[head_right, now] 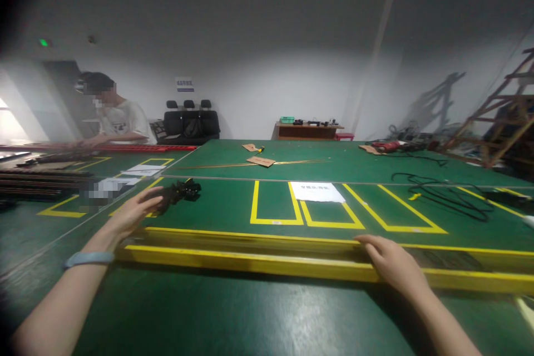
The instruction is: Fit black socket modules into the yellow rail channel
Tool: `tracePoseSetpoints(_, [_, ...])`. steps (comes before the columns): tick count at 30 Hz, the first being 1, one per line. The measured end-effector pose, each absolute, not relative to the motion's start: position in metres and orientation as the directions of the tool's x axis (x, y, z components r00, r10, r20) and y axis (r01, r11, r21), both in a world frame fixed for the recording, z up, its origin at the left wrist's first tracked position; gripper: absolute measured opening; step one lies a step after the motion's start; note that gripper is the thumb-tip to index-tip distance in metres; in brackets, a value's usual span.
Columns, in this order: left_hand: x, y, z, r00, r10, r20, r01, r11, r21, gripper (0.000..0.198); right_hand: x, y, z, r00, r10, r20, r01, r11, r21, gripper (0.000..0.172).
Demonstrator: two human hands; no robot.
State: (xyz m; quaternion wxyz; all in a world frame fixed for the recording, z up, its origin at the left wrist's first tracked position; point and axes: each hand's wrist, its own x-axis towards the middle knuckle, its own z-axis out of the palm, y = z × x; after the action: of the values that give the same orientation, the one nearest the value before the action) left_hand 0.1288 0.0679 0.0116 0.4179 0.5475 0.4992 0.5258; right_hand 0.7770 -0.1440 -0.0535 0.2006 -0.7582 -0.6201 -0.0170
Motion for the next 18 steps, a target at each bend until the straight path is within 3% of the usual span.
tracePoseSetpoints(3, [0.099,0.055,0.008,-0.168,0.971,0.17,0.23,-0.129,0.964,0.056,0.777,-0.144,-0.054,0.221,0.934,0.28,0.949,-0.141,-0.28,0.04])
tracePoseSetpoints(8, [0.062,0.041,-0.013,-0.375,0.909,0.181,-0.028,-0.206,0.978,0.042,0.777,-0.144,-0.054,0.225,0.932,0.285,0.95,-0.146,-0.275,0.041])
tracePoseSetpoints(13, [0.037,0.034,-0.021,-0.497,0.857,0.135,-0.068,-0.194,0.979,0.039,0.78,-0.144,-0.055,0.224,0.931,0.288,0.949,-0.142,-0.281,0.04])
tracePoseSetpoints(18, [0.011,0.038,-0.034,-0.452,0.887,-0.092,-0.066,0.07,0.995,0.021,0.78,-0.145,-0.055,0.221,0.937,0.271,0.947,-0.139,-0.29,0.04])
